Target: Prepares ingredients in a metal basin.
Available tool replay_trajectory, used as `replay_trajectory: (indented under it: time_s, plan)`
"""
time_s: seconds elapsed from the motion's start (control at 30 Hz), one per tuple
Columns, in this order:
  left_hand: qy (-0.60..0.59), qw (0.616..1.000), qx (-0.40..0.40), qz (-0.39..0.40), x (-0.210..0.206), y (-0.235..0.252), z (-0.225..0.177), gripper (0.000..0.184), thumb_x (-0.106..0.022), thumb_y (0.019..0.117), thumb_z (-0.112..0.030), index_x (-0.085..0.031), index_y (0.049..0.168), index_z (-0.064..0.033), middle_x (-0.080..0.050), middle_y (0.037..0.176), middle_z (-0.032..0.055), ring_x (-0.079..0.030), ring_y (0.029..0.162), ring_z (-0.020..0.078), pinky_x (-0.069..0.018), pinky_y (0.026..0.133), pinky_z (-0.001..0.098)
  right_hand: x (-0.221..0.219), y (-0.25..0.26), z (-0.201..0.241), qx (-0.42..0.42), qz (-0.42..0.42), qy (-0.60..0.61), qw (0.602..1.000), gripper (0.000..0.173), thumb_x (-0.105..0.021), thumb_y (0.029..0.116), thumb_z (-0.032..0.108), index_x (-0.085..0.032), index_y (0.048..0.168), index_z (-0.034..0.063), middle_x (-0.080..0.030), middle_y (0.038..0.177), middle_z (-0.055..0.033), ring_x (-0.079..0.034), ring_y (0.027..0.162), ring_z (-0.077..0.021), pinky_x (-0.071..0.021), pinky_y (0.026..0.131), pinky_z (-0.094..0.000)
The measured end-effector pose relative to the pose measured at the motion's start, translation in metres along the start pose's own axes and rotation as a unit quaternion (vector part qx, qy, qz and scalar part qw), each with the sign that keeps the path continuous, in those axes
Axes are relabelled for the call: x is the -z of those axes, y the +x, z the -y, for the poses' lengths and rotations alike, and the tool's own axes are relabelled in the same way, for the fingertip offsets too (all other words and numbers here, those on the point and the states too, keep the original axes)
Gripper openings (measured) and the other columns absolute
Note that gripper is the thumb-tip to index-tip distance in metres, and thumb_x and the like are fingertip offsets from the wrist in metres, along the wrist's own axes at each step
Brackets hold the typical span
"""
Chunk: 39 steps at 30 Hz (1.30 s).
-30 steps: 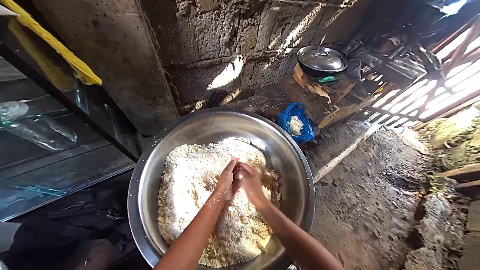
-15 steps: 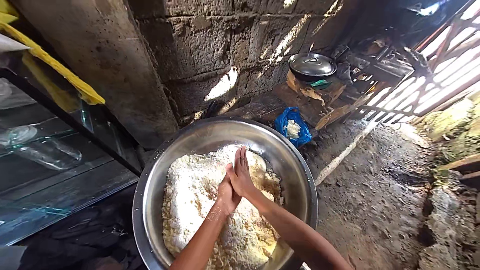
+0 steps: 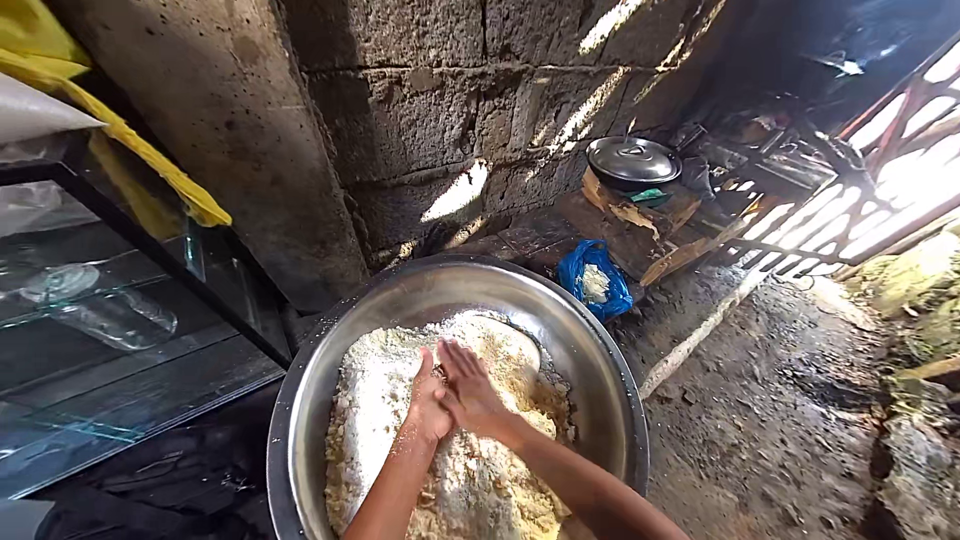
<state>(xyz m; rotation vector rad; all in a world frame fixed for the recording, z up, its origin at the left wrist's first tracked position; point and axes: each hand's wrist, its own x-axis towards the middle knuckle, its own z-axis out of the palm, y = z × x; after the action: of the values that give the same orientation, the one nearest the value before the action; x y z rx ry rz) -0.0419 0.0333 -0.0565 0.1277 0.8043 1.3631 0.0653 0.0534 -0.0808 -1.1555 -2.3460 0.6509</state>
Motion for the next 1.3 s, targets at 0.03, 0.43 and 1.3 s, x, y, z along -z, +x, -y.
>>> replay_trajectory:
  time_s: [0.03, 0.43, 1.3]
  plan:
    - [0.03, 0.999, 0.005, 0.016, 0.003, 0.004, -0.004, 0.068, -0.016, 0.1084, -0.056, -0.055, 0.134, -0.0065, -0.069, 0.112, 0.011, -0.067, 0.101, 0.0194, -0.0568, 0.087, 0.0405, -0.004, 0.009, -0.024, -0.014, -0.019, -0.016, 1.0, 0.082, -0.026, 0.1045, 0.064, -0.035, 0.159, 0.0033, -0.031, 0.166, -0.0173, -0.025, 0.156, -0.0356, -0.0123, 0.127, -0.059]
    - [0.231, 0.942, -0.209, -0.128, 0.038, 0.019, -0.074, 0.036, -0.036, 0.1127, -0.021, -0.057, 0.129, 0.0026, -0.066, 0.126, 0.0169, -0.067, 0.11, 0.0232, -0.0545, 0.093, 0.0378, 0.041, 0.098, -0.158, -0.369, 0.06, -0.097, 0.922, 0.091, -0.046, 0.0925, 0.078, -0.066, 0.123, -0.0055, -0.061, 0.131, -0.0313, -0.053, 0.13, -0.0482, -0.0424, 0.104, -0.0667]
    - [0.28, 0.931, -0.199, -0.127, 0.034, 0.03, -0.058, 0.03, -0.041, 0.1112, -0.016, -0.062, 0.117, 0.004, -0.072, 0.111, 0.0143, -0.071, 0.1, 0.0212, -0.0581, 0.086, 0.0354, 0.085, 0.162, -0.081, -0.018, 0.094, -0.248, 0.964, 0.065, -0.093, 0.0685, 0.041, -0.071, 0.123, 0.0136, -0.069, 0.12, -0.0136, -0.06, 0.119, -0.0361, -0.041, 0.103, -0.0619]
